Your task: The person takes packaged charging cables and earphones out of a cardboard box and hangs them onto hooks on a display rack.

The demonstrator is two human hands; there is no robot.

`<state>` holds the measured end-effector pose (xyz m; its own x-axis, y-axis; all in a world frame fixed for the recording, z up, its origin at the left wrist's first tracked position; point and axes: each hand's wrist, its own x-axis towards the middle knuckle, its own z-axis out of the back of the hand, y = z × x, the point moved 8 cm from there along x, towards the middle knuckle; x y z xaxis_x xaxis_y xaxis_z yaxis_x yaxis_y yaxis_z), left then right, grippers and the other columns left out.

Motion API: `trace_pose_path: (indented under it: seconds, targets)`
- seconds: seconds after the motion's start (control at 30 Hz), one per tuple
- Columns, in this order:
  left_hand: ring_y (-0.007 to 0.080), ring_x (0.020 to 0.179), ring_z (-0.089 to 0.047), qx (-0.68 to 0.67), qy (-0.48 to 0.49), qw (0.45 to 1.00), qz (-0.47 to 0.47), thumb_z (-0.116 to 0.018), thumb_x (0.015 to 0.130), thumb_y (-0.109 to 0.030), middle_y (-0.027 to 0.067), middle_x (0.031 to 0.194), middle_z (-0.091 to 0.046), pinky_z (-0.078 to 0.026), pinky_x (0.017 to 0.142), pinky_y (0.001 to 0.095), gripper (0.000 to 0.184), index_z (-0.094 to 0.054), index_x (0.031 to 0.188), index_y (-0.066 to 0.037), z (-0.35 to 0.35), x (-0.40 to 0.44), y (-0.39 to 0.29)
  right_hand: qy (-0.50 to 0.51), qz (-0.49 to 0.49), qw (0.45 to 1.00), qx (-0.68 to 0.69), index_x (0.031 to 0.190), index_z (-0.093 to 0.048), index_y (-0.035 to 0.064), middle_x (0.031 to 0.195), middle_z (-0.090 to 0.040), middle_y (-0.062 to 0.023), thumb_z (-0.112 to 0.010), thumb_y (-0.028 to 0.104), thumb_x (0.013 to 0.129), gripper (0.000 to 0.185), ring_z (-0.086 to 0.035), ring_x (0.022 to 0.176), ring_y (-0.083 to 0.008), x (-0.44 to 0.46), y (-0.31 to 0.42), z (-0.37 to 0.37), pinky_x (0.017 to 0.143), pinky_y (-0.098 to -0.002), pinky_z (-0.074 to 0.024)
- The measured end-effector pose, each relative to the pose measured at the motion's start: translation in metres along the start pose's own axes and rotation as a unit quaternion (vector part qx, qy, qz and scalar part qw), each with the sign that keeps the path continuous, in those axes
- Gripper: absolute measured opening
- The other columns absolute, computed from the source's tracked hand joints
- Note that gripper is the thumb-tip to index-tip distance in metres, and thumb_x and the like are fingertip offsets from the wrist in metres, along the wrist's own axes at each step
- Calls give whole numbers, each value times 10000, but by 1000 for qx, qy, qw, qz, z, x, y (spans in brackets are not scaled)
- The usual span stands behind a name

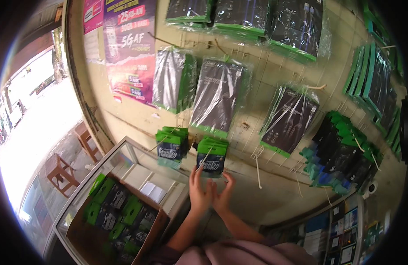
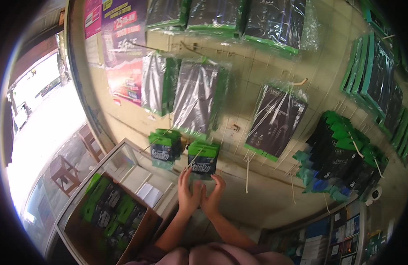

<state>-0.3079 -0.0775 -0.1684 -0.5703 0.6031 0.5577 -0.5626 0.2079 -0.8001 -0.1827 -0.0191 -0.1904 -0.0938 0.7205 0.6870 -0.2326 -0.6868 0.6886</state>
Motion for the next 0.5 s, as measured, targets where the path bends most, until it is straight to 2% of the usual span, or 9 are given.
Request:
trace_pose_path:
  seconds: [0.07,0.1,0.27,0.33,0.37,0.5]
  targets:
    - [474,1398,-345,-25,34,999,11,-609,911,-117,240,1486,-412,-323,1127,514,520,-472,1408,-54,13,-22,-27,13,-14,999,37,1327,-448,35,1317,-485,-153,-674,124,879,509,-460,1230,-291,-20,13,-1,991,-412,-367]
    - [443,1399,-379,-25,29,999,3,-620,881,-82,261,1448,-458,-334,1133,476,484,-520,1349,-12,26,-31,-44,25,-24,998,61,1327,-448,36,1317,-486,-144,-668,131,883,505,-463,1227,-281,-29,19,-2,978,-406,-375]
    - [422,1370,-435,-14,34,999,-16,-604,871,-49,230,1405,-513,-374,1107,469,440,-555,1306,-19,112,-74,-107,77,-6,992,105,1320,-453,35,1329,-486,-123,-638,127,903,466,-469,1222,-251,-53,100,-6,952,-386,-389]
    - [407,1352,-464,-37,29,999,1,-620,854,-25,214,1360,-548,-393,1090,460,409,-590,1262,-29,149,-92,-123,74,-8,979,192,1316,-453,31,1321,-494,-120,-621,96,910,444,-483,1209,-246,-59,137,-7,936,-375,-395]
    - [390,1297,-517,-8,6,1000,-5,-648,840,-13,201,1298,-583,-416,1066,443,371,-621,1209,-29,173,-98,-133,88,-10,975,205,1316,-453,31,1321,-494,-120,-621,96,910,444,-483,1209,-246,-64,150,-12,936,-375,-395]
    - [380,1179,-570,90,-29,995,22,-664,854,-52,199,1234,-594,-456,1002,421,292,-628,1143,-20,260,-112,-143,116,70,967,216,1239,-511,21,1266,-531,-137,-618,59,901,356,-509,1183,-281,-71,213,-24,913,-372,-416]
